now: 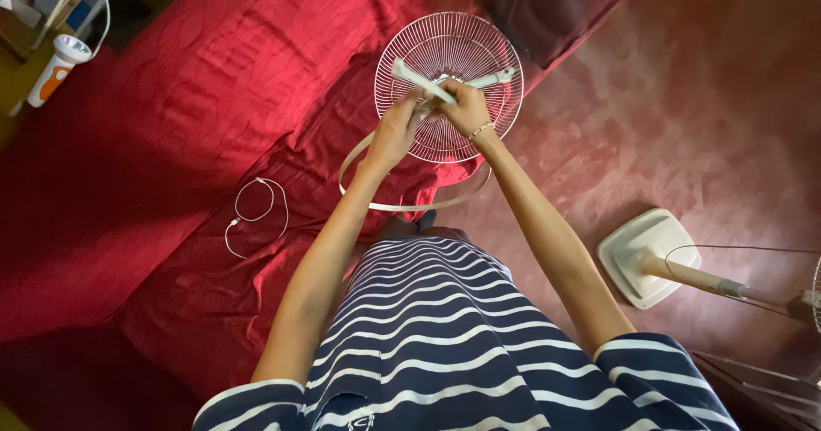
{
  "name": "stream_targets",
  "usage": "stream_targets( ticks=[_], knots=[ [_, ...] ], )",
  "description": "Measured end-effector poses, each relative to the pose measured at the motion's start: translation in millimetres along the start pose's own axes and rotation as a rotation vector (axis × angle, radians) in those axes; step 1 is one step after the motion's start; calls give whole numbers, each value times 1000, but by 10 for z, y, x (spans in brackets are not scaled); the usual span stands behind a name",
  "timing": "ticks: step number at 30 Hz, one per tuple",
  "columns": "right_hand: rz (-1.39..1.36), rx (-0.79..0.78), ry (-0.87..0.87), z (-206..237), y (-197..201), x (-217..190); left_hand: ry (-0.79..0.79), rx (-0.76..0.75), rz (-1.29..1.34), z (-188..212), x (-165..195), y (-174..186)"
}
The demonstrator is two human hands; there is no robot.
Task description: The person removes the front grille of a standing fan, then uses a green-handled screwdriver to unscrew and detach a white plastic ring from the fan's central hub. They continue to manipulate the ring and screwdriver while seated on the floor.
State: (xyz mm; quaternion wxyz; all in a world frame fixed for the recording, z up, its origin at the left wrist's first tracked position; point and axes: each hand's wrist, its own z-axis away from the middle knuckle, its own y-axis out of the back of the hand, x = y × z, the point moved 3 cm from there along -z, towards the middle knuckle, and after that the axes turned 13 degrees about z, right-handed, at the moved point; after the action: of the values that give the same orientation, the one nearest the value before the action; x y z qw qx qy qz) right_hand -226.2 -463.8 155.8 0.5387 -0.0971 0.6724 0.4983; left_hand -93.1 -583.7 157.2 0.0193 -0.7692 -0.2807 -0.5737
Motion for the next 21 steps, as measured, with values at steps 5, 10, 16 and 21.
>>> stream_targets(
  ticks=[5,10,16,21],
  knots=[
    [-71,117,151,240,328,-10,125,66,-48,164,-150,454],
    [-87,64,100,272,598,317,113,105,94,346,-119,1062],
    [-182,157,67,83,570,534,329,57,245,443,-76,1241],
    [-131,14,61,20,275,310,403,-45,143,415,-108,1232]
  ],
)
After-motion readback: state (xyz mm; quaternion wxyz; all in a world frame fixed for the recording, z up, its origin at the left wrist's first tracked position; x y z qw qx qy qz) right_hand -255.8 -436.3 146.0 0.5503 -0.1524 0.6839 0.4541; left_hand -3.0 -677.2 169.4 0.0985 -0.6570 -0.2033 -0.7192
